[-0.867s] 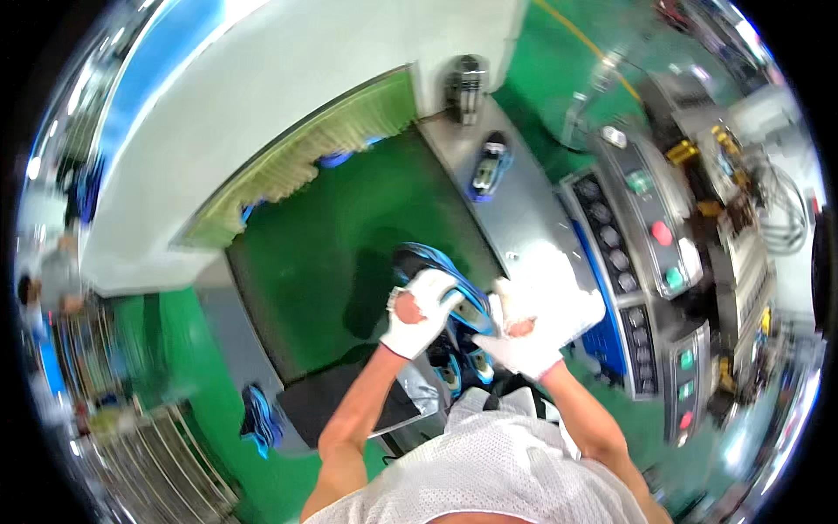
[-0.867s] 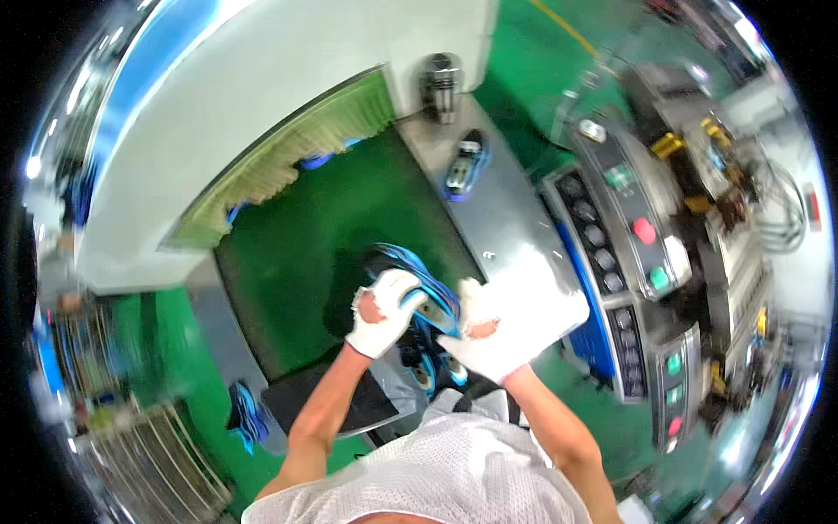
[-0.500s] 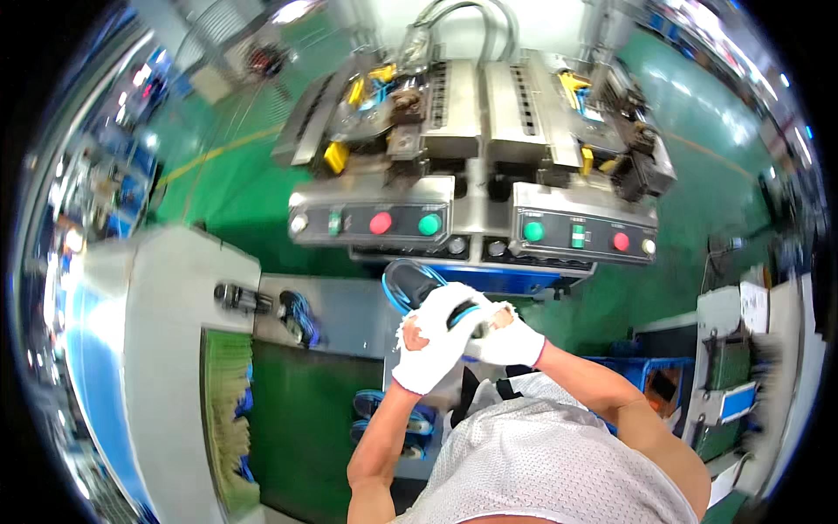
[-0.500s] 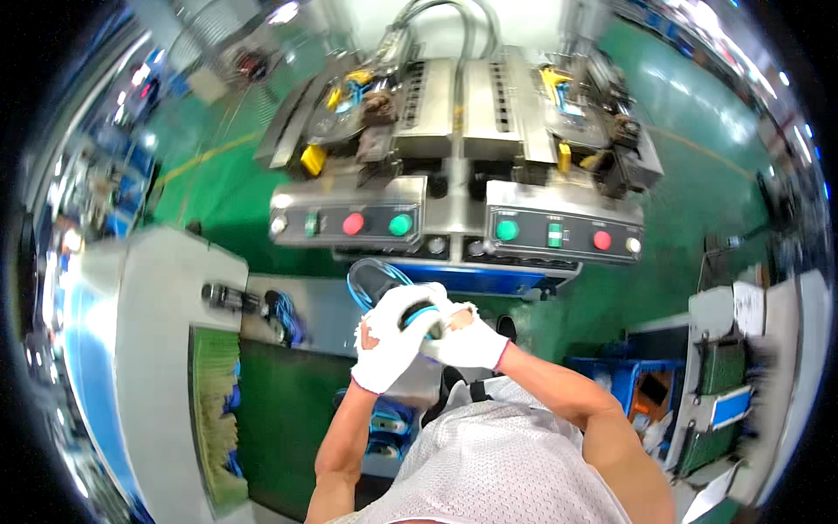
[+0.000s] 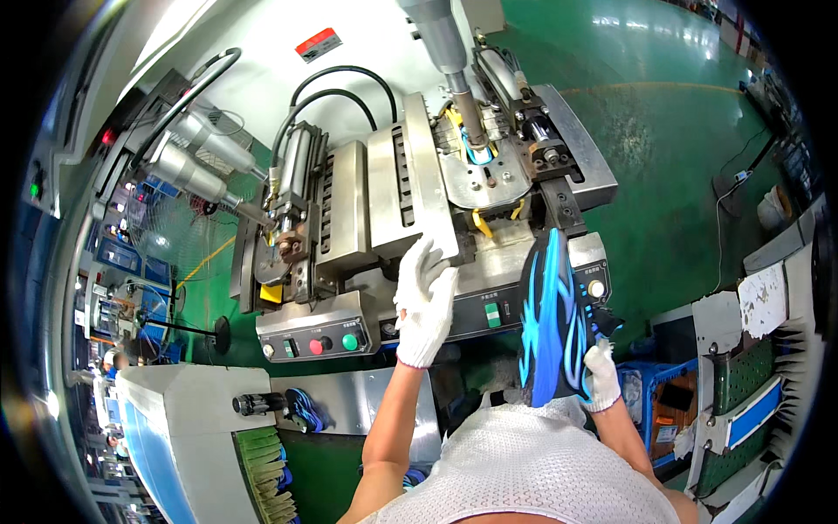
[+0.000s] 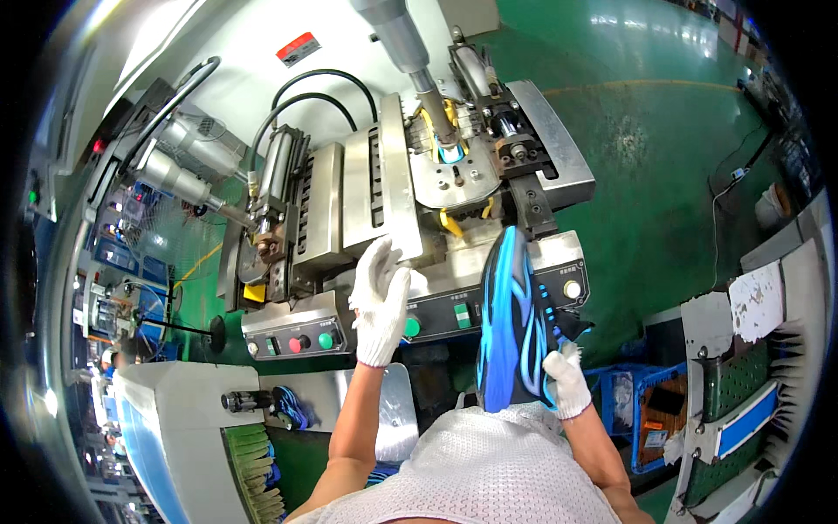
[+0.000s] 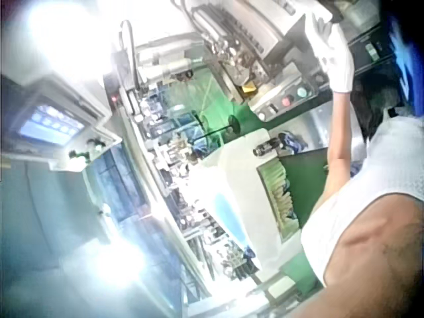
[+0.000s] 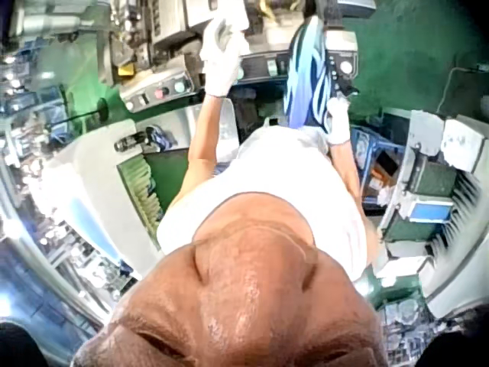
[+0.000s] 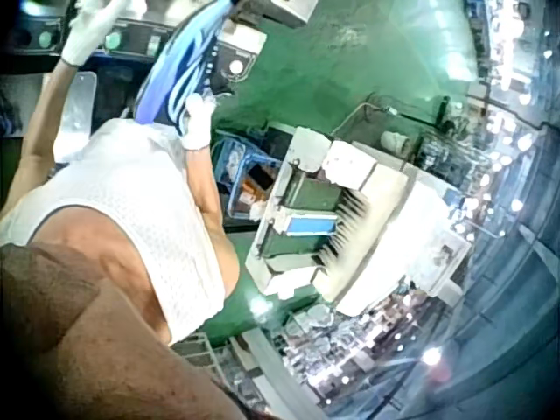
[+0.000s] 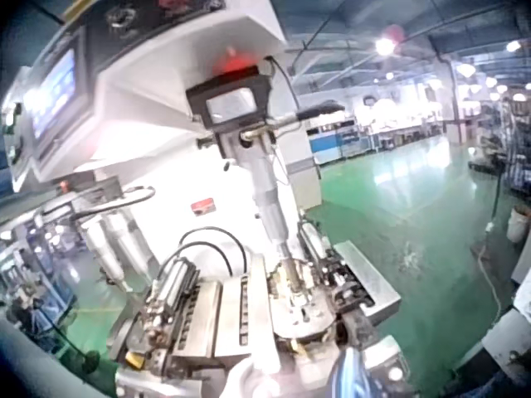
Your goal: The person repeatedly picks up blue and black sneakers from a nearby rack and places them into a shoe assembly machine. They operate the machine to process each shoe, then remove the finished product and place it on a metal tray. This cycle is performed continuously for multiple pairs of shoes.
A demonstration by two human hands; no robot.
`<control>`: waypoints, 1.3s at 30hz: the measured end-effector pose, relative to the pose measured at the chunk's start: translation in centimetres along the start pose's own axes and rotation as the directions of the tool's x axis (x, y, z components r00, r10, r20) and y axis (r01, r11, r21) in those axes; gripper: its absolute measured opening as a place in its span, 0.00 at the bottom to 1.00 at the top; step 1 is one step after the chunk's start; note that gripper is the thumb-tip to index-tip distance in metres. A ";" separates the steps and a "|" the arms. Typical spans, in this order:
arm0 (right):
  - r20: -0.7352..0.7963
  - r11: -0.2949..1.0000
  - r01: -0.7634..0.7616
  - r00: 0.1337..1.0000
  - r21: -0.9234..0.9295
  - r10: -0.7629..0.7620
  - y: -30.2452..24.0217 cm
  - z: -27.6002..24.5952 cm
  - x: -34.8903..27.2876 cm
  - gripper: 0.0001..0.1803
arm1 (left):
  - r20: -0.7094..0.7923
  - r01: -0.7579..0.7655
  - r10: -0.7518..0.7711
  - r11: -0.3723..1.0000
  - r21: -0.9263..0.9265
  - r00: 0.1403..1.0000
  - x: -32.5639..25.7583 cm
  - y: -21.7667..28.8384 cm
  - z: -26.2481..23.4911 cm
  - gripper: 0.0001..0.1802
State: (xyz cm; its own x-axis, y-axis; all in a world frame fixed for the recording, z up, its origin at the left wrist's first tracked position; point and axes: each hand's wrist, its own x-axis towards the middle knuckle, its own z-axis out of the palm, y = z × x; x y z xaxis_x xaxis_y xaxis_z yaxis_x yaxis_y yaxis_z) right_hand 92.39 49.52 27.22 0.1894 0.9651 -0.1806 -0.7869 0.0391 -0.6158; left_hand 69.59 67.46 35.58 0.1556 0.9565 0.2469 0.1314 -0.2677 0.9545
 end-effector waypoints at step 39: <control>-0.478 0.941 0.063 0.849 -0.334 -0.227 0.4 1.3 -0.1 0.10 | 0.082 0.041 -0.036 0.997 -0.070 0.996 2.7 -2.4 0.5 0.32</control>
State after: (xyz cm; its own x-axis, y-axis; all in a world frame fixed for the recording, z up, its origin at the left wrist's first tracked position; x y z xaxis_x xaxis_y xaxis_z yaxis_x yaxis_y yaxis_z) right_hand 91.27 49.80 28.00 0.6198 0.6865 -0.3802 -0.5321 0.0115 -0.8466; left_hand 70.15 70.60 33.89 0.2306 0.9526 0.1983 0.0689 -0.2192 0.9732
